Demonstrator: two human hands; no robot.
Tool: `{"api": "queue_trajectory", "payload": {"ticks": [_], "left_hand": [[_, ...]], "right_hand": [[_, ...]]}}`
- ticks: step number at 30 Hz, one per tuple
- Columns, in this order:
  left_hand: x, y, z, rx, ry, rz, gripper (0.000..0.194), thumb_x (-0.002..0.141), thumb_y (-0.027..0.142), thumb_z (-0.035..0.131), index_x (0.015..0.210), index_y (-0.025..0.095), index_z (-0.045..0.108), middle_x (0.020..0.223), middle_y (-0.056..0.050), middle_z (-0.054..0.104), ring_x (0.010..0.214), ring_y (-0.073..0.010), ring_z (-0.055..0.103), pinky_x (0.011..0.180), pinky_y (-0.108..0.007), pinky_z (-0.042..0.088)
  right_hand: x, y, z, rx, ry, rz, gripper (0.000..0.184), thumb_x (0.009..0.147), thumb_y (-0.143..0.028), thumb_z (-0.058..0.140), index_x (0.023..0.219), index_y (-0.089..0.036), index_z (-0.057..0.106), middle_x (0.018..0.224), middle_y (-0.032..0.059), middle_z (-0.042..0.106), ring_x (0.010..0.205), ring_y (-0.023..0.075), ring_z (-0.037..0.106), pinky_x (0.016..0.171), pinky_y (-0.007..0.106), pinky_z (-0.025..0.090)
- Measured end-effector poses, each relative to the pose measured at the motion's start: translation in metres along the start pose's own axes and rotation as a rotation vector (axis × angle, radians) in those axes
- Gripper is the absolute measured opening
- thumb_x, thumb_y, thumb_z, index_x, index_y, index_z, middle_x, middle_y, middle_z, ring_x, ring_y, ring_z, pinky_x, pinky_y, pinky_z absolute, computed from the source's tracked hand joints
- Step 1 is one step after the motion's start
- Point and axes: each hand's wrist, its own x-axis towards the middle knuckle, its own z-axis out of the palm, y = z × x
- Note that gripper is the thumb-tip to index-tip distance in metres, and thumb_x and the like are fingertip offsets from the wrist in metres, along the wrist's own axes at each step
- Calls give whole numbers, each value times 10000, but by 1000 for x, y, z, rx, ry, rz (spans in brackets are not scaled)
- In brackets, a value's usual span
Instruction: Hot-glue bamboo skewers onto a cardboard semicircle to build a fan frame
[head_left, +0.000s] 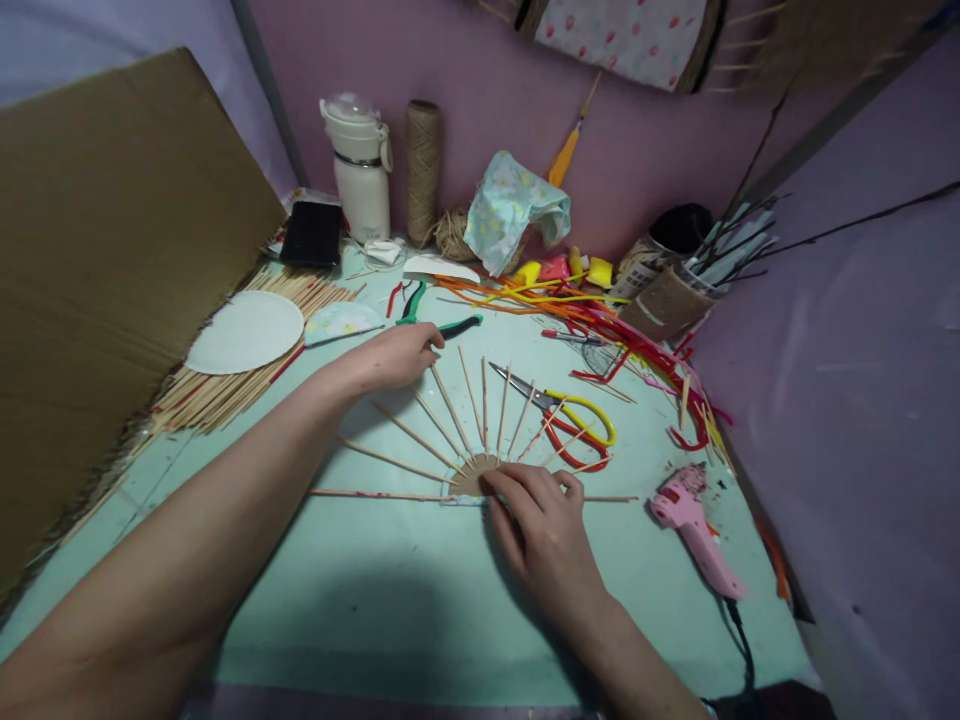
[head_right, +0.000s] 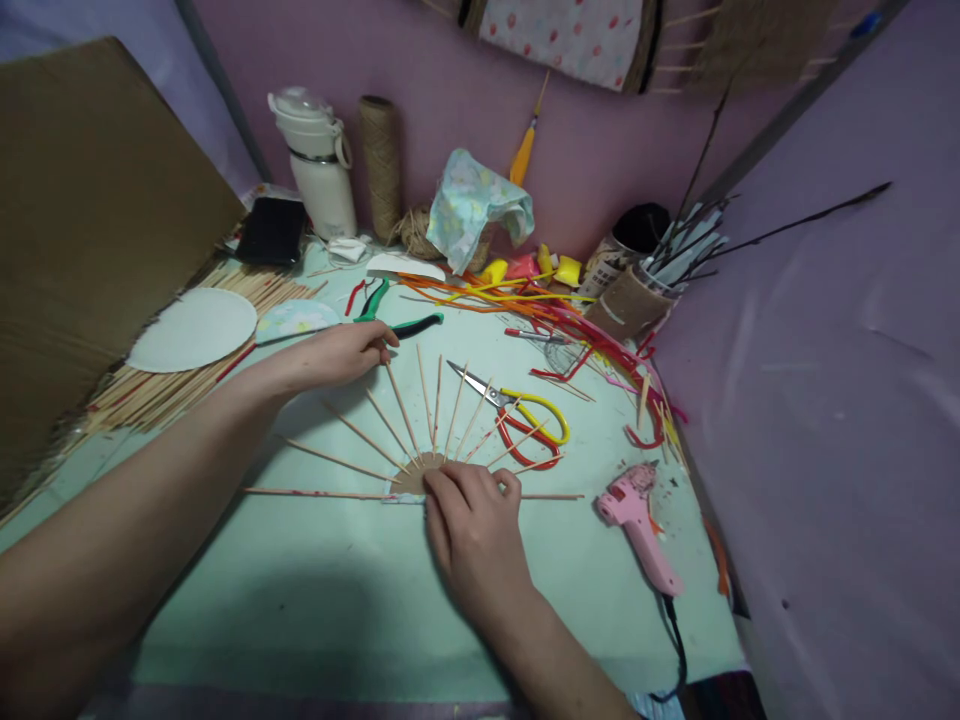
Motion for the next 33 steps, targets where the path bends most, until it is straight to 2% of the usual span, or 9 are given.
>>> {"api": "queue_trajectory", "payload": {"ticks": [4,8,11,33], "left_hand": [[0,1,0,12,-3,-1,435,866,185,412,1248,203,621,1192,-60,719,1102,-212,661,986,-309,488],[-2,4,-2,25,-10,-7,442,871,173,408,1256,198,625,1213,-59,713,1110,-211,657,999,-297,480],[-3,5,-2,36,-15,-3,440,869,173,417,1252,199,632,1227,-55,709,1121,-210,654,1004,-294,477],[-1,1,-1,12,-4,16,438,856,196,434,1248,204,629,1213,-49,719,1124,-207,658,1018,-293,478]], "right_hand": [[5,1,-5,-92,-41,-11,227,1025,-190,459,1144,-190,652,1034,64,700,925,187,615,880,370,291],[10,0,-6,-169,-170,-29,238,978,-139,506,1164,-189,648,1049,63,698,929,196,613,871,373,294],[11,-3,-6,-200,-220,-28,299,937,-104,545,1213,-185,628,1088,65,692,958,206,609,862,373,296],[13,-4,1,-211,-237,10,356,897,-85,555,1228,-202,617,1052,51,673,916,214,558,841,359,310]]}}
